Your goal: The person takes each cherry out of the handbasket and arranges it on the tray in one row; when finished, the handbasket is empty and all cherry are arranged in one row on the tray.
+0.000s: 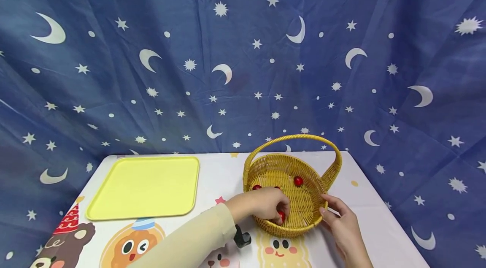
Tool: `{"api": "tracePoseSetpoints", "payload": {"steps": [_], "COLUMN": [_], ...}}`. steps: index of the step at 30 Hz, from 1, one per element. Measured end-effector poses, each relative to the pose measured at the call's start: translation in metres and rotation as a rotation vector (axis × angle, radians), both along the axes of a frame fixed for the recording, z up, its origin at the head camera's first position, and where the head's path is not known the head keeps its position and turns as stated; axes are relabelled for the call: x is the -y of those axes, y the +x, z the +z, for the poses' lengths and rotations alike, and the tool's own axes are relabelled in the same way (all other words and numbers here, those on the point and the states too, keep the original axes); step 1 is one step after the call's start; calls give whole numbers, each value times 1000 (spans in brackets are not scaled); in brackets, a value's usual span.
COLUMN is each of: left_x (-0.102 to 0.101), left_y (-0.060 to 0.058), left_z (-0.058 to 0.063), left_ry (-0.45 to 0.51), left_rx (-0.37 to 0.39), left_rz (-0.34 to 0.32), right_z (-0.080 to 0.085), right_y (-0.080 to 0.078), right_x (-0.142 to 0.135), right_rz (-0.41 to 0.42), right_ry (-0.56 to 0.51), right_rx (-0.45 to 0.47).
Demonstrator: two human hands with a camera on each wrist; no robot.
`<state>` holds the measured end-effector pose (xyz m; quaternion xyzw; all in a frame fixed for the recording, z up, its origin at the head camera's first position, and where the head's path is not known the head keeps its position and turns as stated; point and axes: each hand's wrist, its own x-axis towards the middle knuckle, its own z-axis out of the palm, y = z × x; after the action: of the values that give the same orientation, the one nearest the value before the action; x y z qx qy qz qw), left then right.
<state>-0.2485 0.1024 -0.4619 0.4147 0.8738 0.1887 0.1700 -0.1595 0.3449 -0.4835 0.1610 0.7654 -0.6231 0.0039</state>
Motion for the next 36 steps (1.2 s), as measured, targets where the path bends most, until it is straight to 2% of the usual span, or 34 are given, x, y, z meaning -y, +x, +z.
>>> {"api": "tracePoseSetpoints", "payload": {"steps": [4,8,11,14,19,23,27,30,32,36], "left_x": [11,35,62,94,154,201,242,265,273,279], "left_y": [-2,6,15,23,28,17,-6,-25,-36,-52], "left_z": [4,19,33,43,49,39,19,2,-9,-29], "left_ry": [177,370,502,607,689,667,614,565,533,473], "left_rx": [-6,32,73,81,51,24,58,83,93,101], "left_rz": [59,129,169,213,313,449,631,737,780,813], "right_z": [-1,-1,-1,-1,0,2,6,9,8,5], "right_y": [-3,-5,-5,-6,-6,-6,-9,-14,-17,-20], "right_x": [2,3,3,3,0,-3,-8,-11,-12,-13], "right_rz": [-1,3,9,19,39,47,59,65,70,79], "right_ry": [1,9,7,10,19,26,55,74,75,36], "right_rx": [-13,14,42,55,71,51,10,-1,-7,-48]}}
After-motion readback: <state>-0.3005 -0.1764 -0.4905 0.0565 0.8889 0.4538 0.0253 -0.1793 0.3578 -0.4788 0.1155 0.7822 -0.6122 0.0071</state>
